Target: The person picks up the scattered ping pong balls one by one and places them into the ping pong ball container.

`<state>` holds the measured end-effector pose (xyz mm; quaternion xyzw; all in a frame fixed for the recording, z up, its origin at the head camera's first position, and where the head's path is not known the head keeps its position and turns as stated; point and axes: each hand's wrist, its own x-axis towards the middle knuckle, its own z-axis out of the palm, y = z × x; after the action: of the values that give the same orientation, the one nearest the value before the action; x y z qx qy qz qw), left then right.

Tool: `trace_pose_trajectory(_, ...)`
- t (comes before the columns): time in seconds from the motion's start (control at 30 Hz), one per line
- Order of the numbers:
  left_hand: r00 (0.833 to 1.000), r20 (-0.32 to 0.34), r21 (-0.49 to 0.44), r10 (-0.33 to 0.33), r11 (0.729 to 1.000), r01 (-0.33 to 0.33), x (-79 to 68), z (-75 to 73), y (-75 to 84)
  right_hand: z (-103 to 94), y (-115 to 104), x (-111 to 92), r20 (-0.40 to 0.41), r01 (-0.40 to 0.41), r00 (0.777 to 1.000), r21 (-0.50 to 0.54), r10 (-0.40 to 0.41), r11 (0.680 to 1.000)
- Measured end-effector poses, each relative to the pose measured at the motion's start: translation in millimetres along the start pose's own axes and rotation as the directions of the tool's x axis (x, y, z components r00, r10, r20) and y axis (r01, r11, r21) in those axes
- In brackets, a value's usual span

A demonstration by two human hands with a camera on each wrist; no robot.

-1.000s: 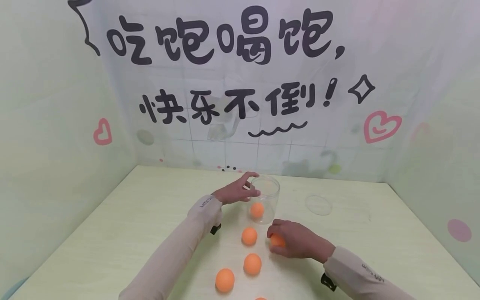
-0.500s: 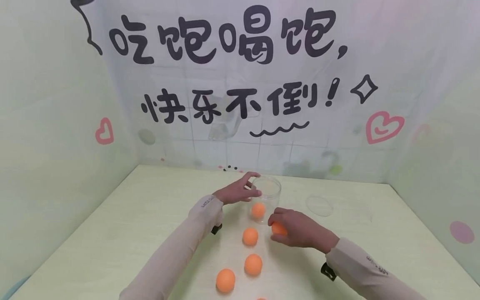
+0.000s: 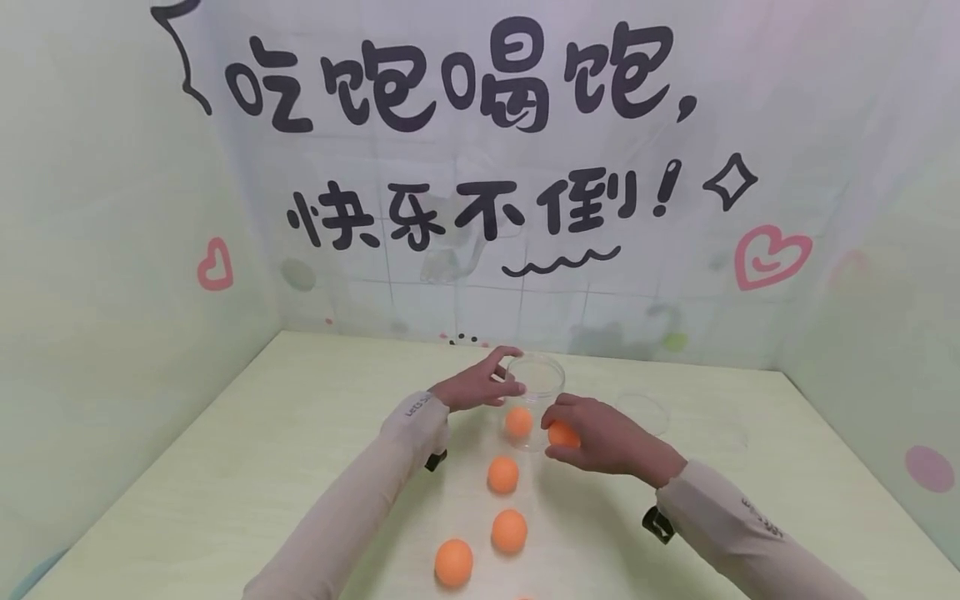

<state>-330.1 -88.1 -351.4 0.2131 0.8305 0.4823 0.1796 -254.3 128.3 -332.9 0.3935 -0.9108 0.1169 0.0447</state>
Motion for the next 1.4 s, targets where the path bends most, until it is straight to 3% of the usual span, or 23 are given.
trace_pose_trajectory(0.73,1.0,0.006,-0.017,0.005,1.0,-0.005,3.7,-1.7,-3.3,-41.7,16.5,27.6,-0.092,-0.027,0.995,-0.054,0.022,0.998)
trace_pose_trajectory(1.1,0.999,0.024,-0.042,0.026,0.999,-0.025,-3.4,-1.6,3.5,-46.7,19.5,48.9,-0.127,-0.003,0.992,0.004,0.003,1.0)
trace_pose_trajectory(1.4,1.0,0.018,-0.024,0.021,0.999,-0.021,2.5,-0.6,-4.9,-39.3,18.4,61.5,-0.089,-0.046,0.995,0.026,0.048,0.999)
